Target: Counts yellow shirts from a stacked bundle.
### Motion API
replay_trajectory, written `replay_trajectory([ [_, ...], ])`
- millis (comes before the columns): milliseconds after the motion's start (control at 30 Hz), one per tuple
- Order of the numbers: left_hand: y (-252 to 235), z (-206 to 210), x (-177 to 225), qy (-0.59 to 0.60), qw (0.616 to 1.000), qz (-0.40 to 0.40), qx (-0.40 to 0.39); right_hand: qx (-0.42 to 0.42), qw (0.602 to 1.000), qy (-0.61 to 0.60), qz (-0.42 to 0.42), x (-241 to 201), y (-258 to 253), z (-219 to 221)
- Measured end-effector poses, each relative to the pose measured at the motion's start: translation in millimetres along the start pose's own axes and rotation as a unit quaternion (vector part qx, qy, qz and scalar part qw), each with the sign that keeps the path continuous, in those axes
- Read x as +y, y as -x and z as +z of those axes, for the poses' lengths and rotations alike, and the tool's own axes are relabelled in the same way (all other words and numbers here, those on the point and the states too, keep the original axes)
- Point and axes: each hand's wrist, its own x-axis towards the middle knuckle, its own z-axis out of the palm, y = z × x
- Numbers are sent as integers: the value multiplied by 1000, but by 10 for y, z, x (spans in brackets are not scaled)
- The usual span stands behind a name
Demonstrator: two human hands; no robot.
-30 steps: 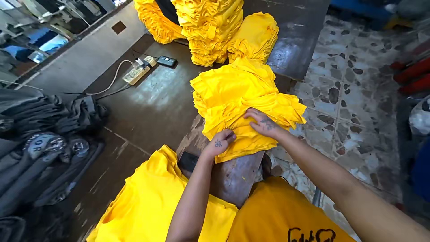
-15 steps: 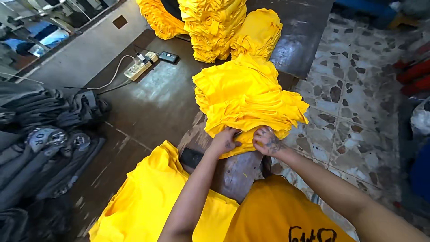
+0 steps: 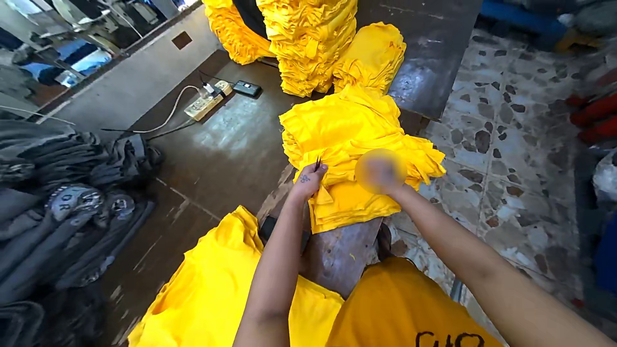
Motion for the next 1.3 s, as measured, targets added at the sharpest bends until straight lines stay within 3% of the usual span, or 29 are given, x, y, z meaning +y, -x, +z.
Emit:
replay_trajectory([
  [133, 47, -14, -1, 18, 999, -27, -35, -80, 986, -136, 59, 170, -154, -233],
  [267, 93, -25, 6, 39, 997, -28, -61, -76, 990, -104, 53, 144, -106, -214],
  [333, 101, -25, -9, 49, 996, -24, -65, -32, 994, -85, 53, -51, -12, -243],
  [400, 106, -34, -1, 54, 996, -27, -73, 66, 995, -75, 11, -296, 119, -196],
  [467, 114, -32, 10, 60, 994, -32, -80, 98, 991, -86, -38, -539, 213, -101],
  [600, 124, -11, -3, 62, 993, -35, -90, 18, 994, -106, -31, -764, 158, 178],
  [667, 145, -3, 2, 47, 994, -29, -90, 24, 991, -129, -26, -731, 64, 270],
  [833, 197, -17, -69, 8, 997, 9, -77, -131, 953, -264, 66, -609, -92, -123],
  [967, 276, -44, -61, -144, 987, 50, -53, -199, 921, -309, 131, -527, -152, -302],
  [1133, 602, -81, 246, -289, 954, 77, -2, -219, 910, -327, 127, -457, -202, -313],
  [1300, 629, -62, 457, -385, 913, 125, -58, -237, 913, -315, 109, -448, -235, -304],
])
